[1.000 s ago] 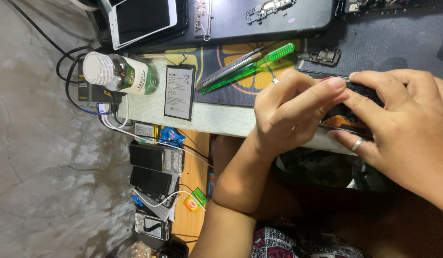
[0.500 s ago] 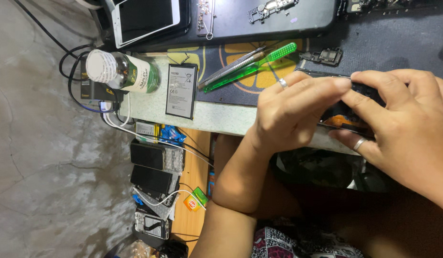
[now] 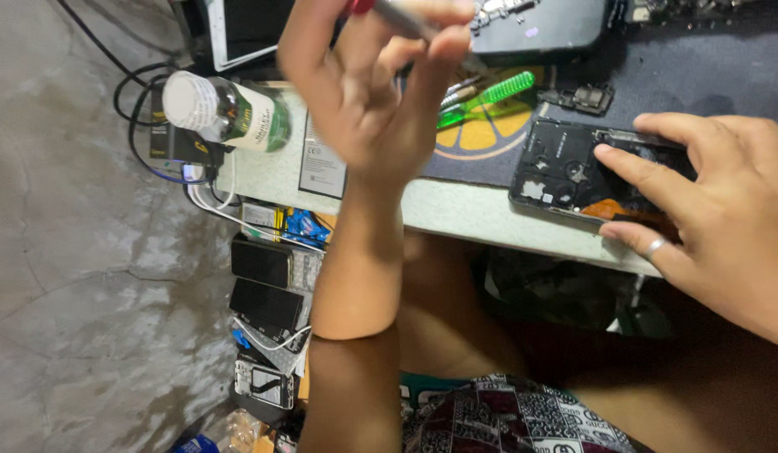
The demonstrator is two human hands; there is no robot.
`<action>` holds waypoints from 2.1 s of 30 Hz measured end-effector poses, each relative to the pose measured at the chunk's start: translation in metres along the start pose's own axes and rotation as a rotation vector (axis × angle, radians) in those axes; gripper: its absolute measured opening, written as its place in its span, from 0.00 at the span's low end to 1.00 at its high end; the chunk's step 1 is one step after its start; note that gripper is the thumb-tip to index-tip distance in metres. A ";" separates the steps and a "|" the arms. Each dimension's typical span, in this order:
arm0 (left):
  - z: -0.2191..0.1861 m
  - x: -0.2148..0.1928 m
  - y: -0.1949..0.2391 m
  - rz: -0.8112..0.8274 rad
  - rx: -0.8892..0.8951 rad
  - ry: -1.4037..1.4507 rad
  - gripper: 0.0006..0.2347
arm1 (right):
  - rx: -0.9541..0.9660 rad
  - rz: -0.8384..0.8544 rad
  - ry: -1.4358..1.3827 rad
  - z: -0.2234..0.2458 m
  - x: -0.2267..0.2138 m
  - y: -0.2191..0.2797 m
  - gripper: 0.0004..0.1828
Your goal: The person uses a screwdriver to remove screws from the back of a disassembled mobile phone. They then use their fingers to lift and remove a small internal component from the phone chassis.
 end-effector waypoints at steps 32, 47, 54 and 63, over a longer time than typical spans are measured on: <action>0.038 0.013 0.026 -0.076 -0.039 0.201 0.24 | -0.211 -0.015 -0.127 0.022 -0.007 -0.007 0.18; 0.038 0.027 0.029 0.038 -0.021 0.245 0.24 | 0.361 -0.174 -0.562 -0.060 0.042 -0.025 0.07; 0.037 0.030 0.030 0.157 -0.050 0.250 0.24 | 0.151 -0.077 -0.117 -0.012 0.020 -0.019 0.10; 0.035 0.028 0.026 0.179 -0.002 0.186 0.23 | 0.149 -0.060 -0.283 -0.011 0.019 -0.032 0.09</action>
Point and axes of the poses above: each hand's wrist, its own y-axis away from the middle knuckle, its own x-axis out of the palm, z = x × y, the point moved 6 cm from there along -y, towards the middle knuckle, and after that the axes turned 2 degrees about -x, right-handed, at the moved point
